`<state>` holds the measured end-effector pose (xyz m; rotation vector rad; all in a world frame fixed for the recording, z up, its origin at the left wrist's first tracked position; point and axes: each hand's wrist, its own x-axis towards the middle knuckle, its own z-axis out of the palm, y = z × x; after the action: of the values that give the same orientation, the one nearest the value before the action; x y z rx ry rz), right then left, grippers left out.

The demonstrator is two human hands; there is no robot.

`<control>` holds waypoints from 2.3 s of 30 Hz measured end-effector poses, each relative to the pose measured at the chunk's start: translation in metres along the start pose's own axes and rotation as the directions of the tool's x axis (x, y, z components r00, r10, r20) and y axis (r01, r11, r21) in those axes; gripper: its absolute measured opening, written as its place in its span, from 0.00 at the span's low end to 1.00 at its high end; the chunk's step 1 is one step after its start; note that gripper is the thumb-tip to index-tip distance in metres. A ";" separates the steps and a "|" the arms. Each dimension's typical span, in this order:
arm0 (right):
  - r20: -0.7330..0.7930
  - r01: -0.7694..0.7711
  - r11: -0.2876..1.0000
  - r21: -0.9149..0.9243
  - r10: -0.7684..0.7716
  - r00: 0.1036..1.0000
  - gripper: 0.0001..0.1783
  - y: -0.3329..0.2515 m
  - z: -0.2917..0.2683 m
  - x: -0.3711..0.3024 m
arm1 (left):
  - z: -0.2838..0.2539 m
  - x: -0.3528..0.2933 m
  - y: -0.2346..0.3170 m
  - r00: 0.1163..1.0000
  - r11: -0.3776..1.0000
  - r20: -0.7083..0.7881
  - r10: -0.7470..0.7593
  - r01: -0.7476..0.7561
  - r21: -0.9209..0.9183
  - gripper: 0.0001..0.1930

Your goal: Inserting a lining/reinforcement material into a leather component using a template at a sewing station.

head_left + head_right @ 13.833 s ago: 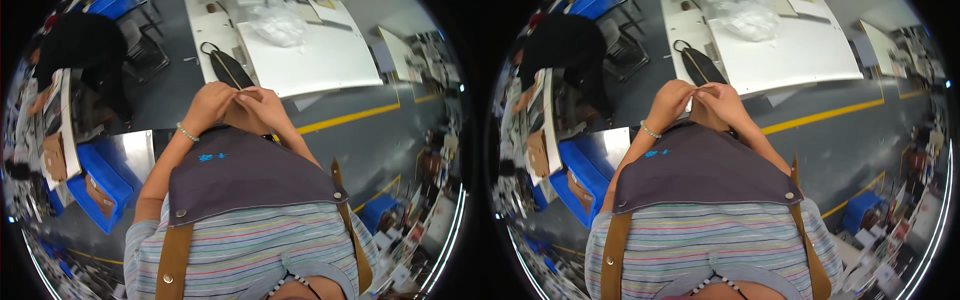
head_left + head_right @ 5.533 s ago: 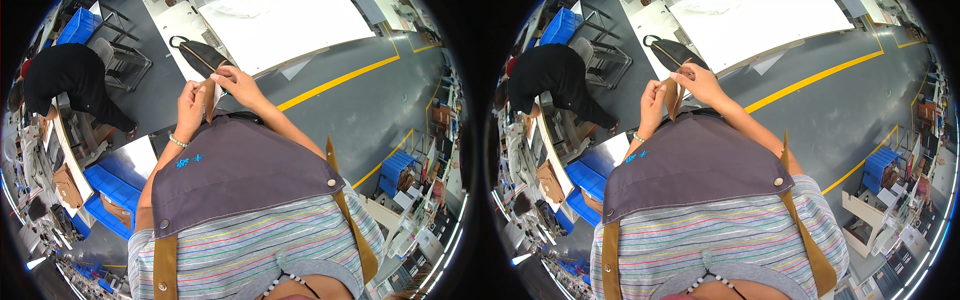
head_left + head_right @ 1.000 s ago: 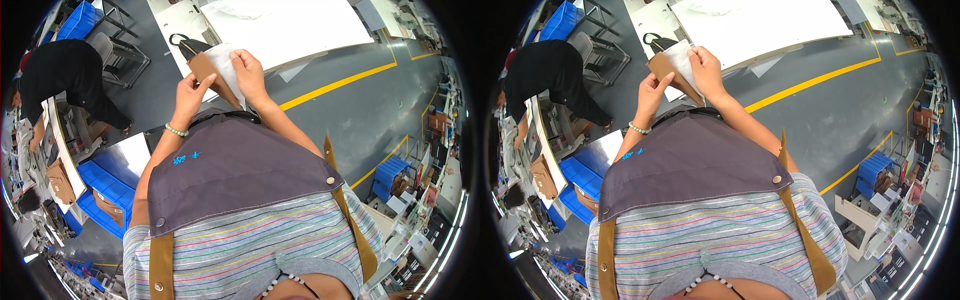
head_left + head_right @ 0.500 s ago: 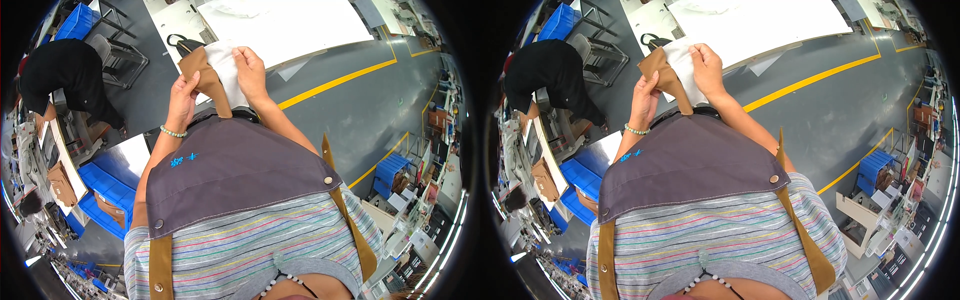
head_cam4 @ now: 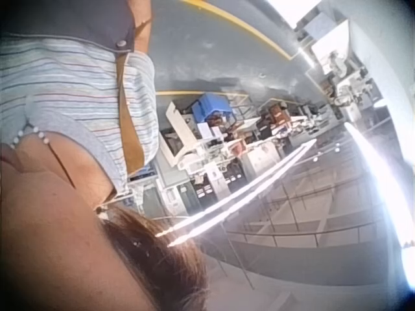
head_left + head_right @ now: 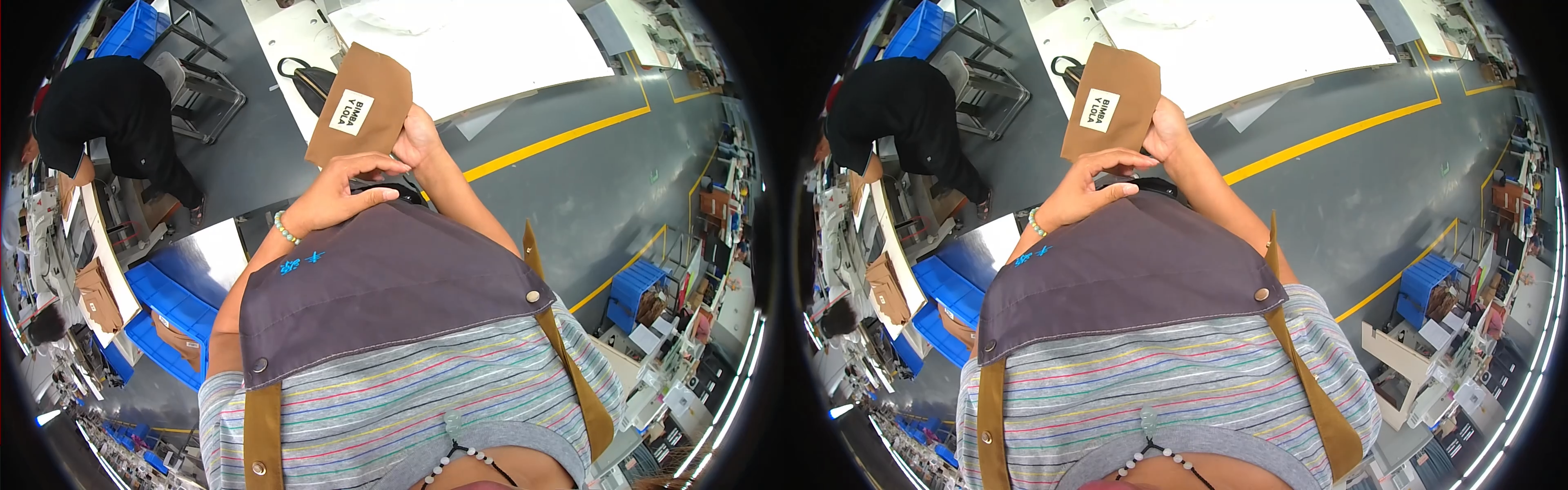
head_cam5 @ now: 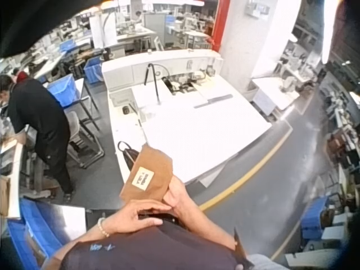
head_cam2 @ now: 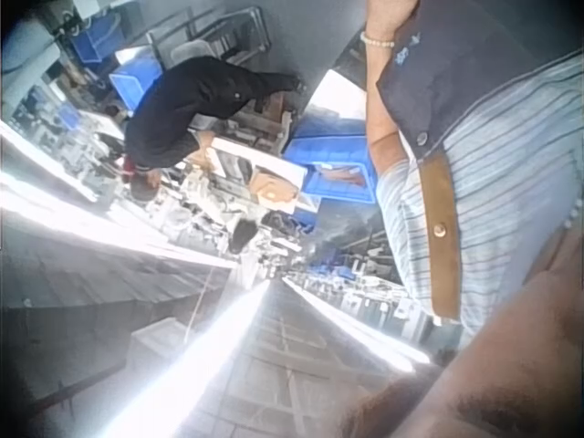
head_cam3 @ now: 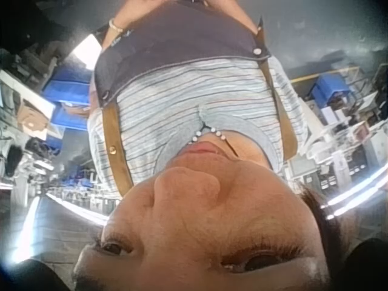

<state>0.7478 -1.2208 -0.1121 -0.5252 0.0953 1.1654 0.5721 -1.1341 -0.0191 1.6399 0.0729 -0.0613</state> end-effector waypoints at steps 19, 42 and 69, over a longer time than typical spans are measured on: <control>-0.019 0.217 0.925 -0.311 -0.235 0.972 0.16 0.014 0.033 -0.014 | -0.005 0.013 -0.047 0.822 0.993 -0.568 -0.036 -0.035 -0.113 0.34; -0.143 0.156 0.943 -0.295 -0.206 0.968 0.13 0.023 0.020 -0.010 | -0.017 0.000 -0.066 0.723 0.698 -0.554 -0.413 -0.139 -0.702 0.19; 0.066 0.193 0.926 -0.324 -0.182 0.981 0.19 0.025 0.038 -0.033 | -0.008 -0.004 -0.051 0.760 0.676 -0.525 -0.382 -0.158 -0.720 0.27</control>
<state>0.7049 -1.2253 -0.0757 -0.7921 -0.1816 1.0056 0.5639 -1.1223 -0.0692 0.7521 0.6689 0.4058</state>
